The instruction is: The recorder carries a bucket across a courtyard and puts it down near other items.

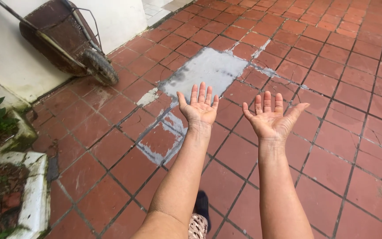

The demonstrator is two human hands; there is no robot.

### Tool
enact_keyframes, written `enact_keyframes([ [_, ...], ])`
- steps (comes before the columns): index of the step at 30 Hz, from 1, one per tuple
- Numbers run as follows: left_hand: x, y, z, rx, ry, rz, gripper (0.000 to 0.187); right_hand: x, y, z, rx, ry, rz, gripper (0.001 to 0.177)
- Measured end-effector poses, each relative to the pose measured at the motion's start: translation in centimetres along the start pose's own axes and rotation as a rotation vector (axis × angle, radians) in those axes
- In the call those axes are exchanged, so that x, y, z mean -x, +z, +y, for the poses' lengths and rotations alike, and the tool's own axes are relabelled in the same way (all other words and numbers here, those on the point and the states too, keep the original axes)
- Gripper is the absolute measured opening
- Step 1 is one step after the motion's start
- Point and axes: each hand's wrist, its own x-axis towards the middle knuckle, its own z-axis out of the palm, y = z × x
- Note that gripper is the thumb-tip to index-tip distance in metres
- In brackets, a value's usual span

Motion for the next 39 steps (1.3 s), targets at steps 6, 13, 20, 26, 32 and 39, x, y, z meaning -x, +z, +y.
enact_keyframes([
  [6,-12.8,2.3,-0.8,0.053,-0.002,-0.009,0.085,-12.1,2.9,0.3,0.034,0.004,-0.056,0.111],
  [13,-30.3,8.6,-0.1,0.104,0.011,-0.045,0.085,-29.6,8.7,2.9,0.046,0.017,-0.025,0.113],
  [20,-42.1,11.8,-0.1,0.08,0.033,-0.001,0.085,-41.2,11.9,5.5,0.008,0.017,-0.045,0.116],
  [26,-52.2,14.0,-0.6,0.085,0.073,0.016,0.086,-53.4,13.0,7.9,0.006,0.101,-0.076,0.122],
  [32,-65.0,18.9,-4.2,0.084,0.136,0.005,0.084,-68.4,14.7,5.9,-0.002,0.171,-0.021,0.124],
  [39,-76.7,25.6,-6.6,0.103,0.153,0.037,0.081,-81.8,20.6,5.3,-0.006,0.155,-0.07,0.124],
])
